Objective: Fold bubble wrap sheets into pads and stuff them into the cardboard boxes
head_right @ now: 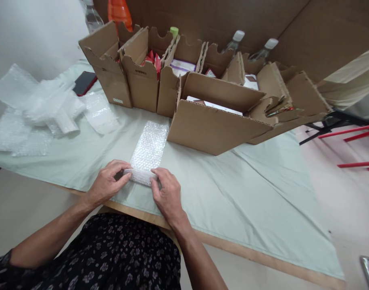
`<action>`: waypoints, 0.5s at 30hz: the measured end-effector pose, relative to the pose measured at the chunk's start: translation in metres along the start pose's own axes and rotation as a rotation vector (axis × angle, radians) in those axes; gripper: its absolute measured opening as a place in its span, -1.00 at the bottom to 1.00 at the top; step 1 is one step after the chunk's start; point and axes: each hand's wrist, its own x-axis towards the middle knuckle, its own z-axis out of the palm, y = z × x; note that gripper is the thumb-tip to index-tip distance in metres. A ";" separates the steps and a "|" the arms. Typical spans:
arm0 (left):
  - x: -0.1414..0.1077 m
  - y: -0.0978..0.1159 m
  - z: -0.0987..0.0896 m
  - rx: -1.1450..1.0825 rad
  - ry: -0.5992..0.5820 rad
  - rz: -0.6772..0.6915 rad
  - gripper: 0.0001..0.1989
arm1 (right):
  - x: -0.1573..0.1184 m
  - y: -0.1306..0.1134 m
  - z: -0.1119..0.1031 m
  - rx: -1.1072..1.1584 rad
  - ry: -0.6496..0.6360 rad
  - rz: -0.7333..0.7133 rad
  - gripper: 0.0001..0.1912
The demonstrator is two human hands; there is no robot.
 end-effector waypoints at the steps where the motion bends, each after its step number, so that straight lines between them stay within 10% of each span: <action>1: 0.000 0.000 0.000 0.005 0.001 -0.006 -0.88 | -0.001 -0.001 -0.001 -0.065 0.051 -0.036 -0.81; 6: 0.000 -0.001 0.001 0.054 0.011 0.009 -0.83 | -0.010 -0.008 -0.005 -0.270 0.140 -0.219 -0.84; 15: 0.005 -0.002 0.005 0.133 0.016 0.068 -0.75 | -0.010 -0.008 0.009 -0.442 -0.143 -0.224 -0.69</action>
